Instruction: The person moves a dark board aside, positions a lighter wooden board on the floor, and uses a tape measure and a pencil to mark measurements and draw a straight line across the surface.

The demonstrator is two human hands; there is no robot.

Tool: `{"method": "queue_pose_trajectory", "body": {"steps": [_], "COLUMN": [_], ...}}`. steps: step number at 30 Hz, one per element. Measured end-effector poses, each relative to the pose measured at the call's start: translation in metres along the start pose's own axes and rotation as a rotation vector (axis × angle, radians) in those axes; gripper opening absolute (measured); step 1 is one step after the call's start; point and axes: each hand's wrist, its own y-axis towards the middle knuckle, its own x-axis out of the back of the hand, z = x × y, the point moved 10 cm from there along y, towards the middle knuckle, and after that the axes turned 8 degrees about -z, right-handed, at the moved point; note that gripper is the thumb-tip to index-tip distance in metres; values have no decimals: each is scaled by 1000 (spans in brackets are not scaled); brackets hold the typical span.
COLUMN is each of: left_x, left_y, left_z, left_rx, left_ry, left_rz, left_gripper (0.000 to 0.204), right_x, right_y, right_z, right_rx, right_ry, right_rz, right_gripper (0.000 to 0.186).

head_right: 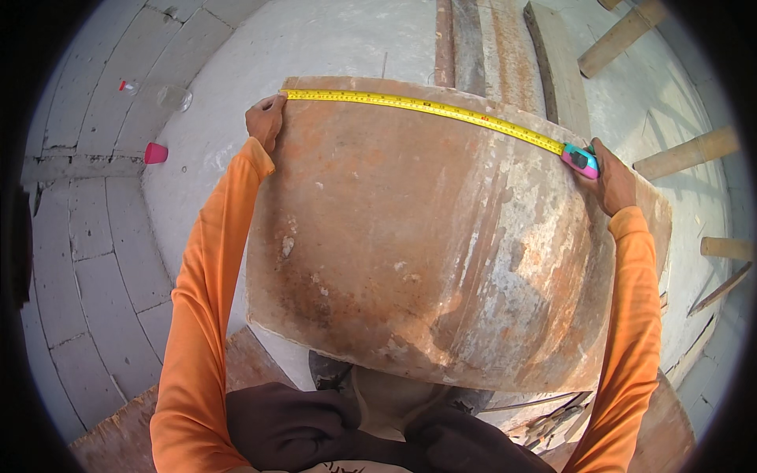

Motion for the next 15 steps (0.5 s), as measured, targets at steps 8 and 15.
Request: {"method": "queue_pose_trajectory", "body": {"steps": [8, 15], "left_x": [0, -3], "left_y": [-1, -7], "left_z": [-2, -3], "left_rx": [-6, 50], "left_ry": [11, -3], "left_rz": [-1, 8], "left_gripper": [39, 38], "right_x": [8, 7], "right_y": [-4, -4], "right_z": [4, -1], "right_rx": [65, 66], "right_ry": [20, 19], "right_rz": [-104, -90], "right_gripper": [53, 53]}}
